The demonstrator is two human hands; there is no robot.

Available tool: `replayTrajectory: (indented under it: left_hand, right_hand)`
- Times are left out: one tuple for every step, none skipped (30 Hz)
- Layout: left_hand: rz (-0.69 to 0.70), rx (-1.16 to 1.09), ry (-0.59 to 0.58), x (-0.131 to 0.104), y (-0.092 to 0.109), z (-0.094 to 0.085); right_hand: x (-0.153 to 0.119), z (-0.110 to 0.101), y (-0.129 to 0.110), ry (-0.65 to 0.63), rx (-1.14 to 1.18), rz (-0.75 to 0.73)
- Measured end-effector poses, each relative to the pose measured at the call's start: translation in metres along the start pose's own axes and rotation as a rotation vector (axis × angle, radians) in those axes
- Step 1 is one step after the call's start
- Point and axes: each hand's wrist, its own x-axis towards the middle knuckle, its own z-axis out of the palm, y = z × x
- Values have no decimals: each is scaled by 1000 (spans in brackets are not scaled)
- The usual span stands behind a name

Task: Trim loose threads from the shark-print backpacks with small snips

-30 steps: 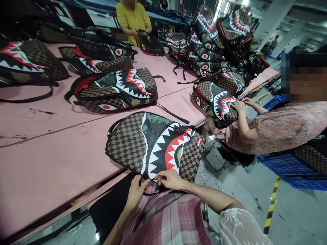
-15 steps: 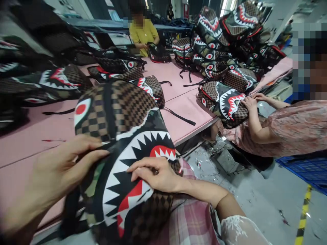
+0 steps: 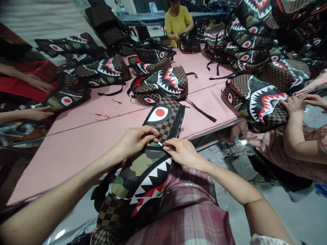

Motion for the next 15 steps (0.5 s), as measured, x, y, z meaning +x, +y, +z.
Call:
replayTrajectory:
  left_hand:
    - [-8,36,-28,1,1,-8]
    - [10,107,-68,2,3,-15]
    - [47,209,-119,2,5,-20]
    - [93,330,-181,2,9,-23]
    - [136,452,-256,1,12,-24]
    - [165,566,-332,1,15,-23]
    - [175,666,-390,0,17,-22]
    - [171,745,-420,-2,19,-21]
    - [165,799,-429,-3,19,-19]
    - [157,835,-419,-4,19,-17]
    - [150,858,-400,-5,18,-16]
    - [143,872,-382,-6,17,-15]
    - [135,879,-377,-7,16,-13]
    - [124,888,-384,-8,14,-11]
    - [106,912,-381,-8,13,-8]
  right_hand:
    - [3,0,-4,-38,-71,-19]
    - [7,1,-8,-81,-143,-29]
    - [12,1,-13,-134,-204,-36]
    - [16,3,-17,-193,-248,-49]
    - [20,5,-21,-249,-273,-68]
    - [22,8,-25,-296,-282,-90]
    - [22,12,-28,-327,-277,-110]
    - [22,17,-31,-343,-258,-124]
    - [20,22,-34,-343,-229,-128]
    - [17,26,-37,-327,-196,-127]
    - [14,31,-39,-305,-164,-123]
    - [10,35,-42,-286,-137,-118]
    - [8,38,-44,-275,-119,-120]
    - [5,40,-47,-270,-106,-133]
    - [3,42,-49,-270,-93,-156]
